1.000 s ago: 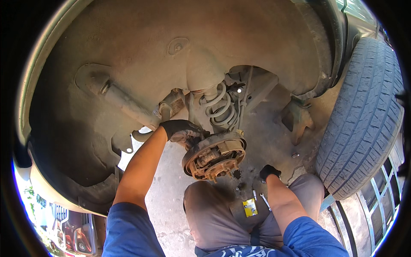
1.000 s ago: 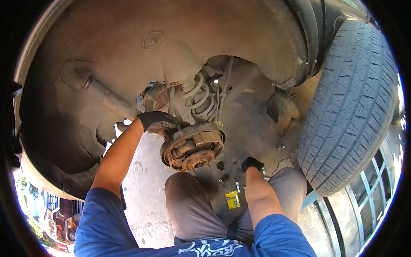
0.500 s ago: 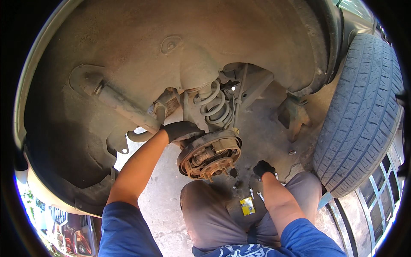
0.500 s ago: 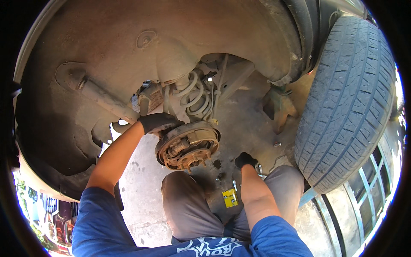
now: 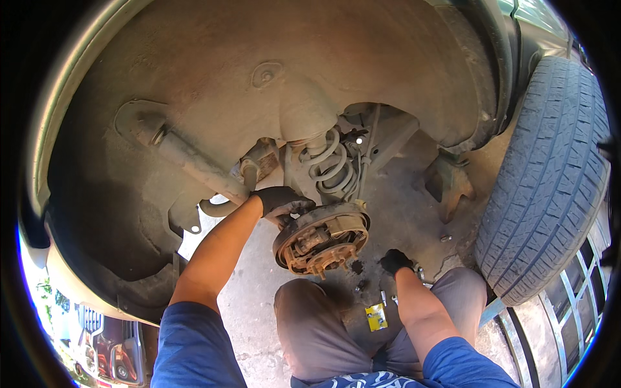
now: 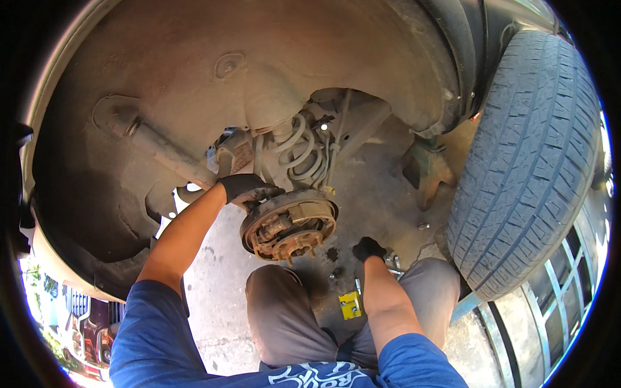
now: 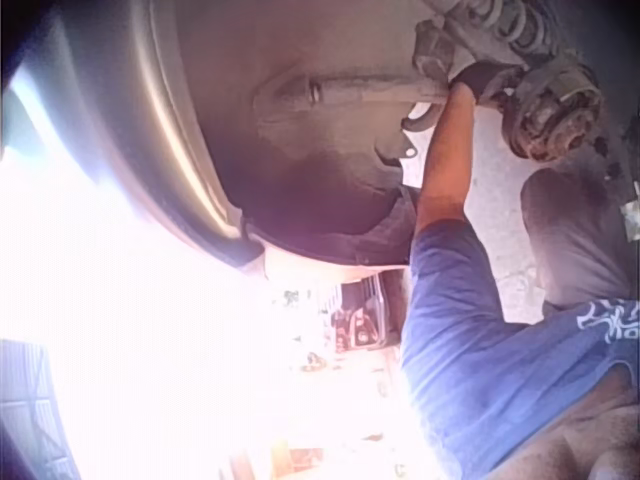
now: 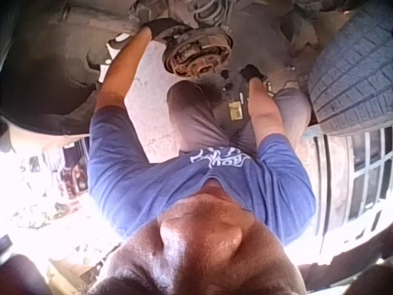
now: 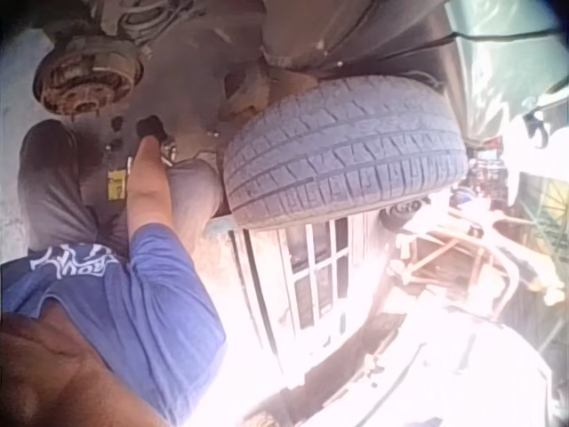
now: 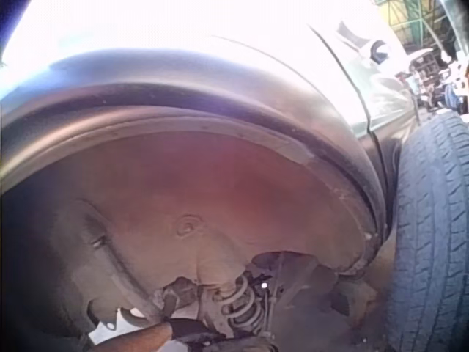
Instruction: The person removes bolts from a car's brake caliper using a wrench, detaches the caliper, and installs a new one. They then apply grease to the new caliper's mounting points and secure it to the brake assembly.
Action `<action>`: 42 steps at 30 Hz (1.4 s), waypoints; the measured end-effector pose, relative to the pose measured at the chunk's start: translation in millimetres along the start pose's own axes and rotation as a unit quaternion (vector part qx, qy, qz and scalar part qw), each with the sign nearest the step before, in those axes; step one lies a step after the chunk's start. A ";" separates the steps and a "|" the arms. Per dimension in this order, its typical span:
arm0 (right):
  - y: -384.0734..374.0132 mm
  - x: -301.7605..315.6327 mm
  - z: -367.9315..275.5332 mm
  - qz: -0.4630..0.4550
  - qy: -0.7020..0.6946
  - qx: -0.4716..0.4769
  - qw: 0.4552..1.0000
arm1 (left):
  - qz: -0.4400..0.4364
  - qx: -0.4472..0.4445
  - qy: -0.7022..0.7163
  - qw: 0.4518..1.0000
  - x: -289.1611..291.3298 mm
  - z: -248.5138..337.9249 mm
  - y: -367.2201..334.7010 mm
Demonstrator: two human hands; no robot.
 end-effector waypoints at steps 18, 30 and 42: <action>-8.2 -1.2 -7.5 0.002 -0.033 0.069 0.997 | -0.004 0.046 0.146 0.988 -13.2 -17.0 -10.7; -25.9 -6.8 -6.6 0.086 -0.037 0.163 0.982 | -0.005 0.051 0.247 0.968 -17.3 -21.1 -10.9; -32.2 -12.3 -12.8 0.068 -0.011 0.206 0.976 | -0.082 0.240 0.684 0.684 -36.3 -26.2 15.0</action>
Point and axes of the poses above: each hand's wrist, its own y-axis away from the middle knuckle, its own x-axis out of the back of the hand, z = x × y, the point moved 8 cm from there along -y, towards the middle knuckle, and after that the axes turned 13 degrees about -y, right-handed, at the moved point
